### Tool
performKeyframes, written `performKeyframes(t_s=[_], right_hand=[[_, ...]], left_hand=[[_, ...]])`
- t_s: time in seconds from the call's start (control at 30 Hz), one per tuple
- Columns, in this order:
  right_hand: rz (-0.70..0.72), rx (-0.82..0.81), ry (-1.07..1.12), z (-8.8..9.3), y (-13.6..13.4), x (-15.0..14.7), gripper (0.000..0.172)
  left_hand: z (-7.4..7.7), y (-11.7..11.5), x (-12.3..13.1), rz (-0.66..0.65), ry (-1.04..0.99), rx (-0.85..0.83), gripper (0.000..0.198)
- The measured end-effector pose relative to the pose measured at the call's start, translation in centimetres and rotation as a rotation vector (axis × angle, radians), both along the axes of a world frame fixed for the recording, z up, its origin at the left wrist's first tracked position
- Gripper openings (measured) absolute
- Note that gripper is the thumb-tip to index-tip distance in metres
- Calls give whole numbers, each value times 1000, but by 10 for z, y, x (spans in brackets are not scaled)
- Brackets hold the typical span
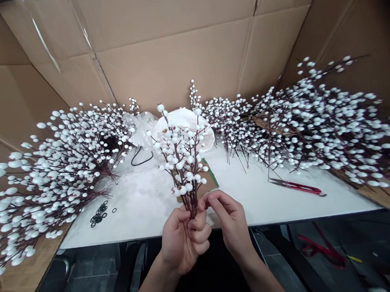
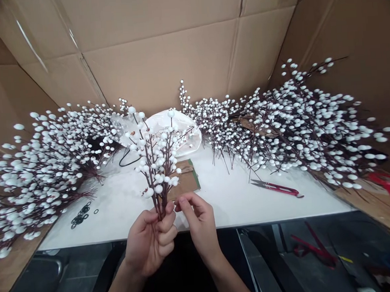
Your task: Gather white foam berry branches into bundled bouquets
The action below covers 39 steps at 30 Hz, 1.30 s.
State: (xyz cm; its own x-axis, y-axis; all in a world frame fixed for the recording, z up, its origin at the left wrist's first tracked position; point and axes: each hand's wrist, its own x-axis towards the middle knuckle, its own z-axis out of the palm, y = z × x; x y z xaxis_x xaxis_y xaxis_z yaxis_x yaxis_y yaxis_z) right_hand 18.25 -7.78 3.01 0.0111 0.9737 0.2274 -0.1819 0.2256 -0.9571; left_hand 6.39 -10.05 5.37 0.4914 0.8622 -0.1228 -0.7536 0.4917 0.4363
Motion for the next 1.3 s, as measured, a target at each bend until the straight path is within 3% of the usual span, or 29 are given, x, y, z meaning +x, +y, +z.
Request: performKeyframes(t_s=[0.27,0.4,0.5,0.67,1.0,1.17,1.3], right_hand=[[-53,16,-21,-5,1,1,21],[-93,31,-17,5,-4,-2,18],[-30,26,-13,15,-5,-3,15],[128,-27,52,27,0,-5,14],[128,-68,54,26,1,-15,10],[-81,15,-3,26,-2,-21,29],[-245,209,-131,19,-4,-20,14]], left_hand=[[5,1,-6,-79,-46,-7,11],[1,0,-1,9,36,44,10],[0,-1,5,99,122,107,13],[-1,-1,11,105,200,170,15],[-1,-2,15,126,366,106,19],[-5,-1,12,218,431,27,29],[-12,0,12,351,498,53,30]])
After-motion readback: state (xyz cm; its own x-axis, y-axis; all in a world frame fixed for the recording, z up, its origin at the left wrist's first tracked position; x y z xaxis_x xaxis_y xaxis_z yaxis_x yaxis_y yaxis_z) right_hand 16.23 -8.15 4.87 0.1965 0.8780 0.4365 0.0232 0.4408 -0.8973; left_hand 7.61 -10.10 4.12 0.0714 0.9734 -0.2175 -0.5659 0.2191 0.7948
